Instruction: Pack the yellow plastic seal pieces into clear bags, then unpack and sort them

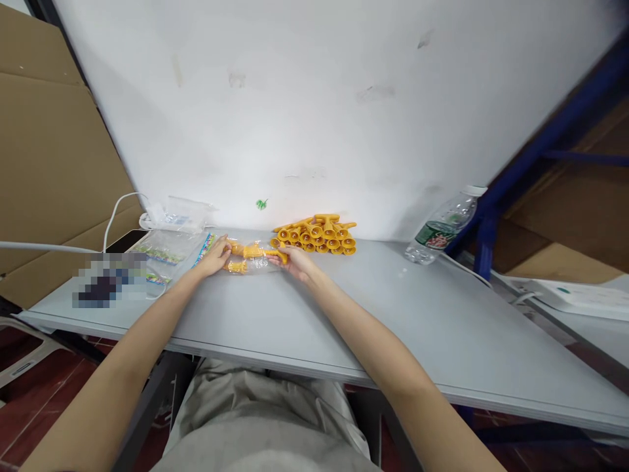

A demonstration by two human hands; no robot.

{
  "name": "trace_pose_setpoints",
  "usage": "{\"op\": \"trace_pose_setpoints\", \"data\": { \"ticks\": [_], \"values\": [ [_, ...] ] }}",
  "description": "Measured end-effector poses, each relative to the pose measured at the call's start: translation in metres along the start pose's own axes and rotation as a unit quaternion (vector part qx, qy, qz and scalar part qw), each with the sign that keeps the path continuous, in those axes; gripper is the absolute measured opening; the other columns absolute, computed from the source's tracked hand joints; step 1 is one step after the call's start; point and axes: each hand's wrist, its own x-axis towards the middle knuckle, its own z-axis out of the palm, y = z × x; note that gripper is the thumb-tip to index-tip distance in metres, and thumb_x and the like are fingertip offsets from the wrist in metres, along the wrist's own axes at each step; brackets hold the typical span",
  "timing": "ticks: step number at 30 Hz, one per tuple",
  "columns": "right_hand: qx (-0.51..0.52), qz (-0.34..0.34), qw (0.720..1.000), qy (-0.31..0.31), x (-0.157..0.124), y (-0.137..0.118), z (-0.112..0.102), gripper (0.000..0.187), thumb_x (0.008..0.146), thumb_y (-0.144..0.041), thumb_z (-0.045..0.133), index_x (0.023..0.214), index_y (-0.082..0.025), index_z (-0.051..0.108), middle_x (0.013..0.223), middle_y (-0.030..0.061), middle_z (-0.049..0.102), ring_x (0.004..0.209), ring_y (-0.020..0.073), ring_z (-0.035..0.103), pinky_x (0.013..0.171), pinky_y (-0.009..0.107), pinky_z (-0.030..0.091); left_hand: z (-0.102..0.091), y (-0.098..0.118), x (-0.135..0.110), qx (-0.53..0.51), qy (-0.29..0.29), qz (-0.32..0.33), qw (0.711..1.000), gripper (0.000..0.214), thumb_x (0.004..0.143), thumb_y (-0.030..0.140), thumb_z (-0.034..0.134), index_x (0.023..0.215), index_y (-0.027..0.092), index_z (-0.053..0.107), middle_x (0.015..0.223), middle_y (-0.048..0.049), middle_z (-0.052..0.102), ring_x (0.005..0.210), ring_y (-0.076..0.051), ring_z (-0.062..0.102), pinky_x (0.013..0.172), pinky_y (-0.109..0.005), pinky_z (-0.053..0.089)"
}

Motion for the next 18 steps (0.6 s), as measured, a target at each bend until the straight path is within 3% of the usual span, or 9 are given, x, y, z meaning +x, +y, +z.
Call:
{"op": "trace_pose_setpoints", "data": {
  "ticks": [3,6,10,12,15,18],
  "values": [
    [-0.017,0.03,0.999,-0.018,0.006,0.002,0.004,0.018,0.09,-0.002,0.043,0.082,-0.018,0.046,0.066,0.0009,0.061,0.062,0.0113,0.066,0.067,0.023,0.059,0.001,0.005,0.002,-0.003,-0.01,-0.003,1.0,0.032,0.09,0.038,0.031,0.103,0.021,0.055,0.151,-0.0089,0.041,0.145,-0.022,0.027,0.119,-0.043,0.023],
    [-0.061,0.045,0.997,-0.028,0.013,0.008,0.01,0.018,0.089,-0.002,0.046,0.08,-0.018,0.048,0.066,-0.0001,0.061,0.058,0.0094,0.063,0.064,0.021,0.057,0.001,0.012,0.002,-0.002,-0.012,-0.024,1.0,0.048,0.092,0.045,0.026,0.123,0.018,0.051,0.153,-0.0108,0.039,0.144,-0.023,0.029,0.119,-0.043,0.022],
    [-0.178,0.036,0.983,-0.036,0.02,0.012,0.015,0.017,0.085,-0.001,0.051,0.078,-0.017,0.053,0.063,-0.0008,0.061,0.055,0.0094,0.06,0.062,0.021,0.055,0.0,0.017,-0.001,-0.009,-0.011,-0.057,0.998,0.06,0.093,0.052,0.021,0.134,0.014,0.043,0.154,-0.0143,0.035,0.145,-0.025,0.027,0.12,-0.042,0.019],
    [-0.28,0.018,0.96,-0.017,0.023,0.008,0.016,0.018,0.082,-0.003,0.055,0.071,-0.016,0.052,0.053,-0.0026,0.057,0.05,0.0097,0.057,0.057,0.021,0.052,-0.001,0.018,-0.002,-0.015,-0.016,-0.04,0.999,0.056,0.092,0.053,0.024,0.126,0.015,0.049,0.15,-0.0133,0.041,0.145,-0.023,0.026,0.119,-0.041,0.019],
    [-0.445,-0.006,0.895,0.008,0.024,-0.002,0.018,0.028,0.082,-0.009,0.06,0.057,-0.017,0.049,0.04,-0.0042,0.047,0.039,0.0087,0.047,0.043,0.019,0.043,-0.001,0.017,-0.001,-0.029,-0.019,-0.014,0.999,0.048,0.09,0.052,0.03,0.113,0.018,0.054,0.138,-0.0123,0.052,0.144,-0.022,0.027,0.118,-0.039,0.021],
    [-0.504,0.024,0.863,-0.029,0.024,-0.01,0.02,0.033,0.085,-0.012,0.058,0.053,-0.017,0.049,0.038,-0.0022,0.048,0.034,0.0079,0.042,0.036,0.019,0.037,-0.003,0.016,0.0,-0.061,-0.012,-0.031,0.998,0.046,0.088,0.052,0.037,0.115,0.018,0.052,0.133,-0.0109,0.055,0.142,-0.022,0.032,0.117,-0.039,0.023]
  ]
}}
